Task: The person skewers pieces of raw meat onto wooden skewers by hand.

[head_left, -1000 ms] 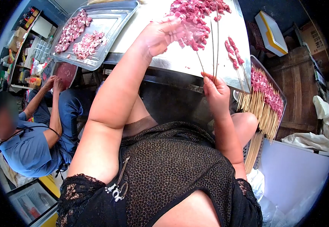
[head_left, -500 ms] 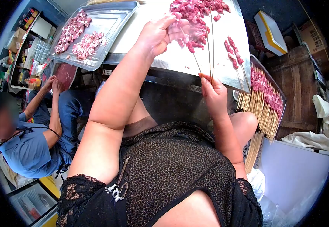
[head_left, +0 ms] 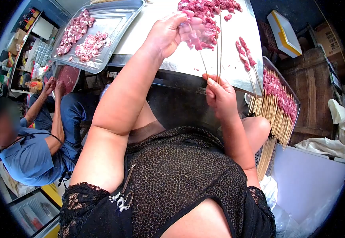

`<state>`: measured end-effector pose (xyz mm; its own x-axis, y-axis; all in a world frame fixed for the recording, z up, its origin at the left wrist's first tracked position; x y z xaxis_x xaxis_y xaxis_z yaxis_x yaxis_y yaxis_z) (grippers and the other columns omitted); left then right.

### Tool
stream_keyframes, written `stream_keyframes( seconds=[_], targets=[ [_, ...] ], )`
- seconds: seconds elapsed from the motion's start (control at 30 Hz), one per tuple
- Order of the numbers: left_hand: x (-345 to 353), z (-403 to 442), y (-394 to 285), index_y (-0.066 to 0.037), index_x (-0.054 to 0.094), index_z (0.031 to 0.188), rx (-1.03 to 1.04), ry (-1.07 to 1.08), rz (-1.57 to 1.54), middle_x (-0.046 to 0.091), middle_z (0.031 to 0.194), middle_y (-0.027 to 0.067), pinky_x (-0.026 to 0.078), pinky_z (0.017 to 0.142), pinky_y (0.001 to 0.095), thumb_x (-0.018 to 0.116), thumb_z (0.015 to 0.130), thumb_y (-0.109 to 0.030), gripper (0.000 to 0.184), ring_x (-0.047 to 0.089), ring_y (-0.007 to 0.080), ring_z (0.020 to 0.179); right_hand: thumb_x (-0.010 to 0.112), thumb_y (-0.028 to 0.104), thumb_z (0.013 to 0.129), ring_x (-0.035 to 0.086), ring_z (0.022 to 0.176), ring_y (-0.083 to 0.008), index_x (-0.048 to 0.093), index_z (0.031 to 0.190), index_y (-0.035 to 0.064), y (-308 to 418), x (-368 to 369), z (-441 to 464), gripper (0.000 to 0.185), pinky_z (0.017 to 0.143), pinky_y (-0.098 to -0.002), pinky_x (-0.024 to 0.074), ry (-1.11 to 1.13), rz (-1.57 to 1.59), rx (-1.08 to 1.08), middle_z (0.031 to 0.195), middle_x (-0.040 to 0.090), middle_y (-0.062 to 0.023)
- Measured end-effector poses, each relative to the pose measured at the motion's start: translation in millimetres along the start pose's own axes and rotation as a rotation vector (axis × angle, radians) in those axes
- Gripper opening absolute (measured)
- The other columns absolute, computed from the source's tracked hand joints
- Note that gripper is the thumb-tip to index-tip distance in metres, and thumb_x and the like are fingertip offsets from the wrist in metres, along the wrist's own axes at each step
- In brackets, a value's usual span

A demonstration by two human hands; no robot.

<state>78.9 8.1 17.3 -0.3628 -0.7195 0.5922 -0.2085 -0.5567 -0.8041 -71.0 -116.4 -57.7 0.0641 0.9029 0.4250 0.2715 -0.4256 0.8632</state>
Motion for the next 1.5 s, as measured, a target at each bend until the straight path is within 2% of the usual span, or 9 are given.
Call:
stream_keyframes(
  seconds=[0.6, 0.77, 0.93, 1.03, 1.17, 1.27, 1.33, 1.37, 1.5],
  targets=[
    [19, -6, 21, 0.003, 0.054, 0.108, -0.070, 0.045, 0.112, 0.061, 0.104, 0.0198, 0.051, 0.085, 0.0398, 0.045, 0.093, -0.013, 0.023, 0.061, 0.0286, 0.098, 0.052, 0.013, 0.090, 0.027, 0.038, -0.0029, 0.056, 0.108, -0.0006, 17, 3, 11, 0.023, 0.033, -0.0182, 0.0192, -0.069, -0.013, -0.080, 0.056, 0.040, 0.0040],
    [14, -10, 18, 0.004, 0.057, 0.102, -0.139, -0.023, 0.276, 0.063, 0.088, 0.0142, 0.054, 0.076, 0.0367, 0.054, 0.091, -0.026, 0.032, 0.065, 0.0250, 0.083, 0.053, 0.015, 0.090, 0.028, 0.038, -0.0024, 0.057, 0.109, 0.0000, 30, -7, 12, 0.024, 0.033, -0.0180, 0.0201, -0.088, -0.023, -0.108, 0.055, 0.041, 0.0048],
    [-39, 5, 8, -0.002, 0.060, 0.094, -0.157, -0.244, 0.650, 0.065, 0.081, 0.0097, 0.053, 0.073, 0.0371, 0.046, 0.091, -0.046, 0.046, 0.065, 0.0192, 0.078, 0.053, 0.015, 0.090, 0.029, 0.039, -0.0023, 0.057, 0.107, -0.0013, 41, -37, 11, 0.024, 0.034, -0.0180, 0.0196, -0.151, -0.036, -0.212, 0.056, 0.042, 0.0051],
    [-25, 8, 15, 0.006, 0.048, 0.115, -0.151, -0.057, 0.073, 0.058, 0.108, 0.0225, 0.051, 0.084, 0.0374, 0.026, 0.095, -0.048, 0.062, 0.061, 0.0266, 0.096, 0.053, 0.014, 0.090, 0.030, 0.040, -0.0021, 0.058, 0.108, -0.0014, 29, -42, 5, 0.024, 0.035, -0.0176, 0.0206, -0.164, -0.099, -0.136, 0.057, 0.043, 0.0050],
    [-24, 11, 16, 0.006, 0.044, 0.121, -0.176, -0.003, -0.114, 0.055, 0.115, 0.0236, 0.051, 0.087, 0.0373, 0.030, 0.097, -0.034, 0.048, 0.059, 0.0287, 0.102, 0.054, 0.015, 0.089, 0.034, 0.047, -0.0014, 0.058, 0.108, -0.0021, 12, -42, 2, 0.026, 0.041, -0.0164, 0.0233, -0.117, -0.118, -0.148, 0.059, 0.043, 0.0064],
    [-36, 9, 6, 0.003, 0.041, 0.128, -0.074, -0.054, 0.221, 0.056, 0.114, 0.0214, 0.052, 0.084, 0.0324, 0.041, 0.094, -0.014, 0.037, 0.060, 0.0255, 0.100, 0.055, 0.014, 0.089, 0.034, 0.048, -0.0014, 0.058, 0.108, -0.0033, 10, -46, -3, 0.026, 0.042, -0.0164, 0.0234, -0.153, -0.086, -0.135, 0.060, 0.043, 0.0069],
    [-38, 5, -13, -0.003, 0.042, 0.130, 0.100, -0.087, 0.645, 0.061, 0.104, 0.0146, 0.054, 0.068, 0.0256, 0.051, 0.084, 0.002, 0.047, 0.064, 0.0177, 0.088, 0.055, 0.014, 0.089, 0.034, 0.048, -0.0014, 0.058, 0.108, -0.0039, 9, -49, -4, 0.027, 0.043, -0.0165, 0.0233, -0.154, -0.081, -0.140, 0.060, 0.043, 0.0069],
    [-39, 3, -13, -0.003, 0.042, 0.130, 0.097, -0.088, 0.646, 0.061, 0.104, 0.0146, 0.054, 0.068, 0.0256, 0.051, 0.084, 0.002, 0.047, 0.064, 0.0177, 0.088, 0.055, 0.014, 0.089, 0.033, 0.049, -0.0015, 0.057, 0.109, -0.0046, 9, -50, -5, 0.027, 0.043, -0.0165, 0.0232, -0.153, -0.078, -0.148, 0.060, 0.043, 0.0070],
    [-34, -7, -17, -0.025, 0.053, 0.124, 0.108, -0.051, 1.055, 0.065, 0.079, 0.0008, 0.044, 0.037, 0.0236, 0.059, 0.080, -0.004, 0.049, 0.055, 0.0071, 0.050, 0.055, 0.014, 0.089, 0.033, 0.048, -0.0015, 0.057, 0.109, -0.0052, 8, -49, -6, 0.028, 0.042, -0.0166, 0.0230, -0.153, -0.089, -0.141, 0.060, 0.043, 0.0069]
  ],
)
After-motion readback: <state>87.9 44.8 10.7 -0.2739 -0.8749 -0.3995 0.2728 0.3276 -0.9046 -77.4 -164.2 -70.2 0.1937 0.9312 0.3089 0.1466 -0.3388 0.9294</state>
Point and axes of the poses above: each hand's wrist, its own z-axis towards the middle knuckle, its own x-axis out of the palm, y = z × x, the point moved 8 cm from there along z, towards the middle knuckle
